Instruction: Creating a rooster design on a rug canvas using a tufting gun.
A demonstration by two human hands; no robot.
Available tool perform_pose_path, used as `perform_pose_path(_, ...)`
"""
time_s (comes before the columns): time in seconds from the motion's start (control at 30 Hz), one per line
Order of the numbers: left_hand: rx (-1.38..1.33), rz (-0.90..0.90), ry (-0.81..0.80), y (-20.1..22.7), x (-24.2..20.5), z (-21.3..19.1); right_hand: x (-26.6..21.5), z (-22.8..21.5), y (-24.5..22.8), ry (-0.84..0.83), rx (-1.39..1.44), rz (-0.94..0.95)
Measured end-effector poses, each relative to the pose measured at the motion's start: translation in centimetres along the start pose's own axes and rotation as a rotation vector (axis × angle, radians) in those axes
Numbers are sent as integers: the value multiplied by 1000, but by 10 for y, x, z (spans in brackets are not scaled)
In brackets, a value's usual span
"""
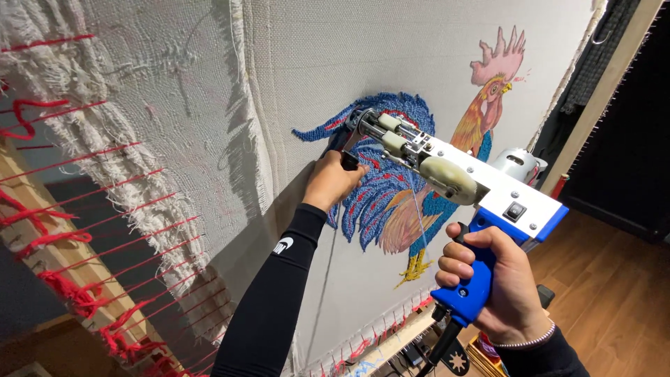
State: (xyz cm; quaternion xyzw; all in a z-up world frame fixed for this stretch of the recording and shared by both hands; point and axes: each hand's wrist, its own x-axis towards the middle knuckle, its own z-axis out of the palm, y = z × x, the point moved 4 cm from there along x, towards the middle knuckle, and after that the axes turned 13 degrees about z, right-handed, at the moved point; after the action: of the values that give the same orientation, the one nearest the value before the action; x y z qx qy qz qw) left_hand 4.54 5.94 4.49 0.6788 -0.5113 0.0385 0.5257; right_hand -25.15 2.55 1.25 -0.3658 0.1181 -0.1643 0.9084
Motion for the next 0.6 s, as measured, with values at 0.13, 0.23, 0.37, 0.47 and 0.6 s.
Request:
perform_pose_path(0.13,-6,-62,16,0,2,-1,0,3,1,-12,36,7)
perform_pose_path(0.23,-11,-22,-19,5,5,0,-2,5,-2,2,45,-9)
perform_pose_path(0.37,-14,16,-17,1,8,8,-6,2,-6,-23,64,-11)
perform_pose_path(0.47,-75,9,-1,-3,4,22,-13,-6,-9,-14,43,0)
perform_pose_path(0.6,-427,-139,-227,16,-10,57,-31,-42,-17,-69,18,-29)
